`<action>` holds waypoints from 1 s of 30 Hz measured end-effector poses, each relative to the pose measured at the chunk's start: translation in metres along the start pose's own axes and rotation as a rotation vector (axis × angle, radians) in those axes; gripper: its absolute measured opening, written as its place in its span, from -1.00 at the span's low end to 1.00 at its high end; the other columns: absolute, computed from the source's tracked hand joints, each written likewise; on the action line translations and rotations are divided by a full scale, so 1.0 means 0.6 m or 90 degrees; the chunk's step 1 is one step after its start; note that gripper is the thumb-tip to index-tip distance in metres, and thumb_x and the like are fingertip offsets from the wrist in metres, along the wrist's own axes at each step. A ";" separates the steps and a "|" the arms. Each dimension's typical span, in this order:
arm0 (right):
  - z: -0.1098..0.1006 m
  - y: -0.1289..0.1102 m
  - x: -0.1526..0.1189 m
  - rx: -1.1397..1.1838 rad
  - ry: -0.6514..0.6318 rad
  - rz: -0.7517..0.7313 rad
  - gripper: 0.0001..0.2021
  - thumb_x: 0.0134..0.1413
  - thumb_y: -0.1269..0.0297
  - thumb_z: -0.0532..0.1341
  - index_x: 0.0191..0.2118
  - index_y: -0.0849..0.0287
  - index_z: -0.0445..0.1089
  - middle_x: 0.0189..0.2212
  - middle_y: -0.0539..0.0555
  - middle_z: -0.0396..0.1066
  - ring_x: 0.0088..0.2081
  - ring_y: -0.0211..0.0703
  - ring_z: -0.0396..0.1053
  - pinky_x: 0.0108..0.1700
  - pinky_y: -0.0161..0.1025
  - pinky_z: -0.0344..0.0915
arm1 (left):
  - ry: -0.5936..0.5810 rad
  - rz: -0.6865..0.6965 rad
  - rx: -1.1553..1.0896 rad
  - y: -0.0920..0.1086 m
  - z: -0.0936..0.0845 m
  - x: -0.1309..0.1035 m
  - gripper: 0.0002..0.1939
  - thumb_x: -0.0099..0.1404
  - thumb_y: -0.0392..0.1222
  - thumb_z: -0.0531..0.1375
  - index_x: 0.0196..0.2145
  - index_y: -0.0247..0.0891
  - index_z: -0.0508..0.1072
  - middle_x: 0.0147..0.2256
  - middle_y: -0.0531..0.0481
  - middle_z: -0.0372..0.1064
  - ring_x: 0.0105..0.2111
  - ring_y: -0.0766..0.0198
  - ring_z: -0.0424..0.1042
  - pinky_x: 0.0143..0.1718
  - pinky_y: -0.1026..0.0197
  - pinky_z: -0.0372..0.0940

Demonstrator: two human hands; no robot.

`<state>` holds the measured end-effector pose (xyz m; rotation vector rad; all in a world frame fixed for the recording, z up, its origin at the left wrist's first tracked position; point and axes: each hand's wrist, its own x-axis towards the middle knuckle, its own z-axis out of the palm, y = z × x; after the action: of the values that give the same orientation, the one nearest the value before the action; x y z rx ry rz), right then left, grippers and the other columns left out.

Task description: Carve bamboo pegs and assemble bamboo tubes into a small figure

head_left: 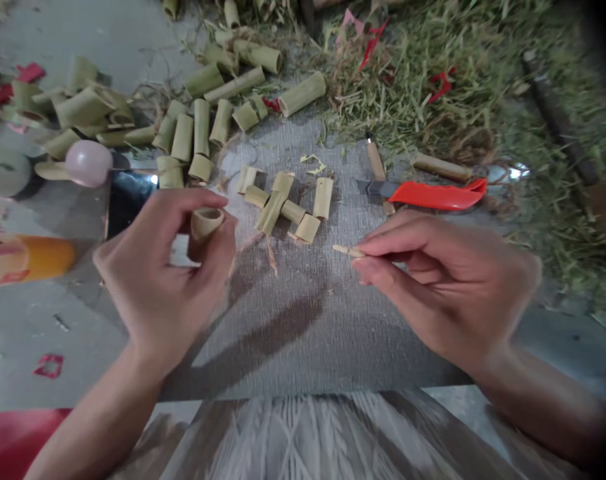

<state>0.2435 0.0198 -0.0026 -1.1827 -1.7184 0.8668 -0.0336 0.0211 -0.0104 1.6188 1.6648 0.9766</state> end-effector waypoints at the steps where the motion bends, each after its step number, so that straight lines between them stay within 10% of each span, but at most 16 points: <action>1: 0.000 0.000 0.000 0.058 -0.007 0.029 -0.85 0.38 0.47 0.40 -0.20 0.04 0.59 -0.33 -0.06 0.61 -0.37 -0.26 0.54 -0.38 -0.24 0.48 | 0.038 0.082 0.181 -0.010 -0.005 0.012 -0.79 0.56 -0.05 0.33 0.11 0.05 0.65 -0.10 0.06 0.62 0.02 0.05 0.58 0.07 -0.09 0.46; 4: 0.003 0.001 -0.002 0.198 -0.038 0.088 -0.85 0.34 0.48 0.42 -0.20 0.04 0.63 -0.35 -0.06 0.58 -0.37 -0.25 0.53 -0.41 -0.24 0.48 | 0.006 0.128 0.445 -0.037 -0.009 0.040 -0.78 0.57 -0.05 0.29 0.06 -0.02 0.70 -0.09 -0.06 0.64 0.05 -0.12 0.60 0.22 -0.31 0.29; 10: 0.009 -0.002 -0.004 0.338 -0.087 0.200 -0.82 0.20 0.48 0.54 -0.24 0.00 0.67 -0.38 -0.06 0.57 -0.35 -0.22 0.51 -0.45 -0.28 0.45 | 0.001 0.162 0.471 -0.044 -0.003 0.048 -0.76 0.54 -0.17 0.29 0.08 -0.02 0.69 0.01 -0.13 0.64 0.09 -0.16 0.59 0.20 -0.30 0.30; 13: 0.011 -0.003 -0.004 0.363 -0.095 0.215 -0.82 0.22 0.46 0.54 -0.25 -0.02 0.66 -0.37 -0.05 0.58 -0.37 -0.22 0.50 -0.44 -0.29 0.47 | 0.107 0.291 0.293 -0.018 0.009 0.027 -0.80 0.45 -0.24 0.38 -0.02 -0.03 0.71 -0.10 -0.06 0.67 -0.04 -0.02 0.62 0.11 -0.17 0.41; 15: 0.016 -0.002 -0.006 0.368 -0.097 0.199 -0.85 0.26 0.45 0.50 -0.25 0.02 0.66 -0.37 -0.04 0.58 -0.40 -0.25 0.49 -0.45 -0.31 0.47 | 0.019 0.316 0.044 0.005 0.021 0.008 -0.78 0.47 -0.23 0.39 0.03 -0.01 0.71 -0.16 0.00 0.68 -0.19 0.13 0.60 -0.12 0.02 0.48; 18: 0.032 0.002 -0.014 0.359 -0.103 0.162 -0.90 0.29 0.40 0.50 -0.27 0.11 0.63 -0.39 -0.03 0.58 -0.42 -0.29 0.48 -0.45 -0.36 0.44 | -0.210 0.134 -0.286 0.030 0.042 -0.020 -0.68 0.54 -0.02 0.40 0.19 0.02 0.70 -0.09 -0.08 0.65 -0.16 0.14 0.59 -0.23 0.12 0.53; 22: 0.054 0.005 -0.022 0.340 -0.143 0.163 -0.75 0.30 0.23 0.53 -0.34 0.17 0.54 -0.46 -0.08 0.49 -0.46 -0.34 0.39 -0.49 -0.40 0.29 | -0.225 0.052 -0.393 0.031 0.063 -0.044 -0.88 0.52 -0.12 0.43 -0.05 0.04 0.80 -0.17 -0.07 0.61 -0.17 0.19 0.59 -0.16 0.12 0.59; 27: 0.019 0.011 0.003 0.076 -0.210 -0.006 -0.84 0.39 0.30 0.46 -0.25 0.12 0.53 -0.38 -0.08 0.60 -0.40 -0.29 0.51 -0.34 -0.29 0.41 | -0.190 -0.023 -0.401 0.019 0.066 -0.056 -0.82 0.63 -0.12 0.31 -0.09 -0.07 0.76 -0.17 -0.07 0.65 -0.26 0.24 0.64 -0.30 0.18 0.55; 30: -0.029 0.034 0.030 -0.298 -0.025 -0.148 -0.90 0.44 0.33 0.39 -0.20 0.05 0.57 -0.32 0.02 0.61 -0.30 -0.10 0.54 -0.24 -0.10 0.40 | -0.175 -0.087 -0.435 0.019 0.065 -0.054 -0.76 0.71 -0.13 0.19 -0.06 -0.14 0.68 -0.39 0.04 0.58 -0.49 0.36 0.52 -0.48 0.28 0.39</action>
<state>0.2635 0.0443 -0.0093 -1.2296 -2.1115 0.3561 0.0071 -0.0078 -0.0238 1.1003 1.0717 1.0457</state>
